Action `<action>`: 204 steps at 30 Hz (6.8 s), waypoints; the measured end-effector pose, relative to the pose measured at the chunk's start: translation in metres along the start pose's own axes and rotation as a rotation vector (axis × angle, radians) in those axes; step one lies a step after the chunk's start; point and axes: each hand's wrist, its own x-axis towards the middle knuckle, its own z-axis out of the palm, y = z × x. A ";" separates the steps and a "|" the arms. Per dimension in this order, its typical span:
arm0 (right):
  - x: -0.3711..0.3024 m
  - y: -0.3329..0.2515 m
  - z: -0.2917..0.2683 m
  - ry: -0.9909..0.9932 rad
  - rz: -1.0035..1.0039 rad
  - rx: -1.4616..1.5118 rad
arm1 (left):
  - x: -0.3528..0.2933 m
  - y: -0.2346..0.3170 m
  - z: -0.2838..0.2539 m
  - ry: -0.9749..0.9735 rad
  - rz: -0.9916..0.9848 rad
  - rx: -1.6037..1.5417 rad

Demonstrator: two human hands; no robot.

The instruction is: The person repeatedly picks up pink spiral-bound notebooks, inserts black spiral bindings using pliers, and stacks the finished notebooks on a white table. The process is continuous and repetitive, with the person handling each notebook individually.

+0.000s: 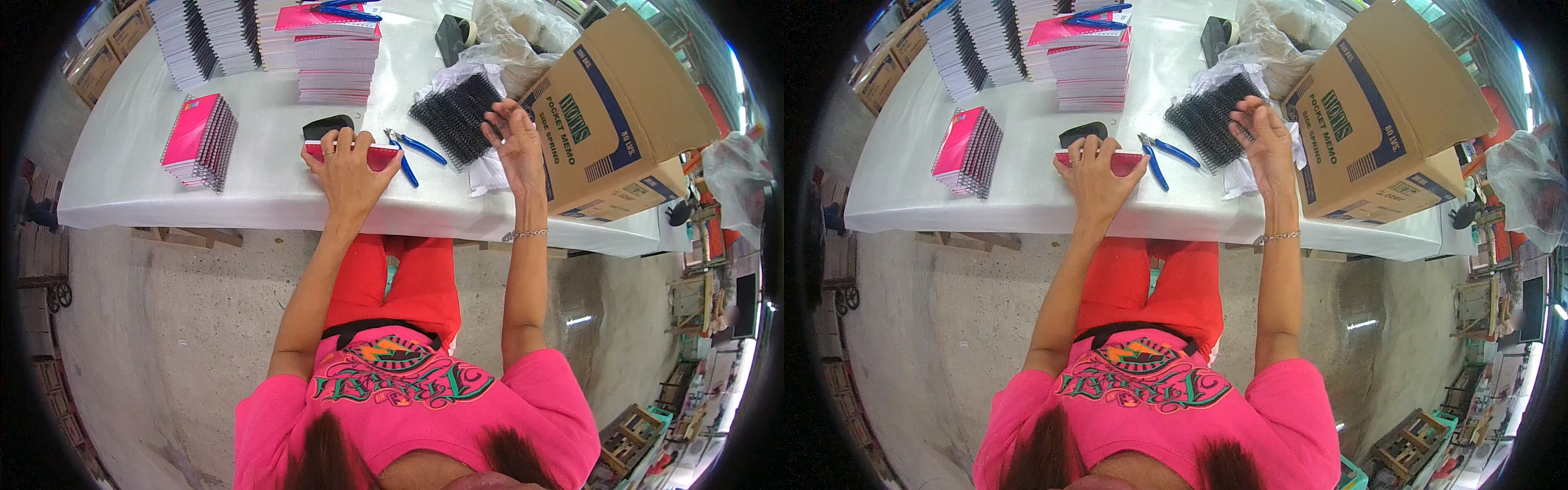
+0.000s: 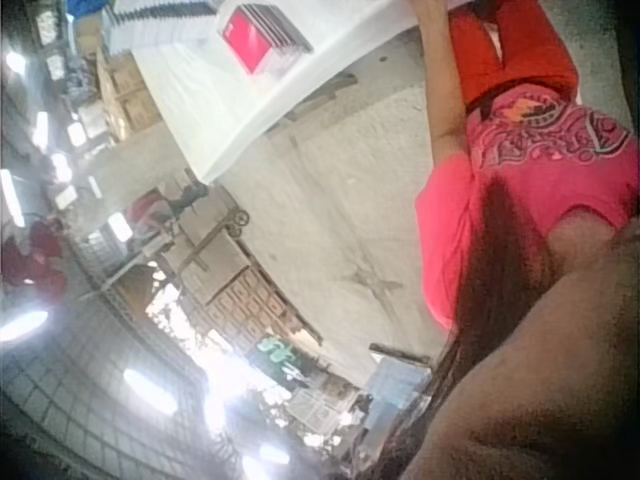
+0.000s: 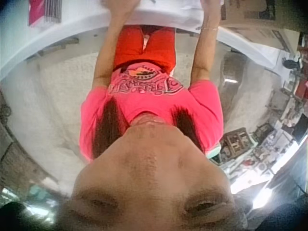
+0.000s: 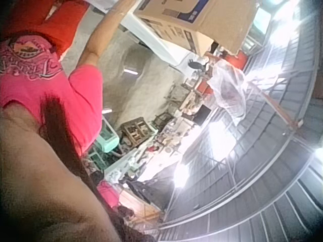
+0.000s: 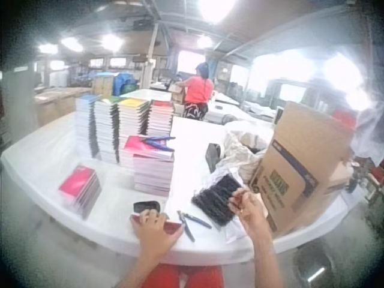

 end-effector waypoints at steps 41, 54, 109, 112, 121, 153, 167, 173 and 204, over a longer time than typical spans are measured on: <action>-0.017 0.065 0.055 -0.319 -0.360 -0.990 | 0.003 -0.004 0.002 0.019 0.021 -0.044; -0.018 0.067 0.055 -0.349 -0.367 -0.949 | 0.004 -0.006 0.002 -0.011 0.031 -0.051; 0.036 0.139 0.122 -0.857 -0.204 -1.222 | -0.005 -0.137 -0.093 0.011 -0.123 -0.500; 0.034 0.138 0.114 -0.808 -0.148 -1.117 | 0.005 -0.140 -0.080 -0.024 -0.084 -0.521; 0.024 0.105 0.093 -0.692 0.512 0.204 | 0.013 -0.137 -0.051 -0.137 -0.138 -0.640; 0.036 0.088 0.107 -0.555 -0.109 -1.452 | 0.018 -0.122 -0.045 -0.253 -0.201 -0.849; 0.039 0.060 0.123 -0.790 0.363 -0.698 | 0.022 -0.113 -0.043 -0.304 -0.257 -0.873; 0.068 0.081 0.103 -0.601 0.461 -0.548 | 0.020 -0.122 -0.029 -0.212 -0.190 -0.928; 0.065 0.081 0.139 -0.854 0.429 -0.791 | 0.022 -0.127 -0.023 -0.317 -0.235 -1.067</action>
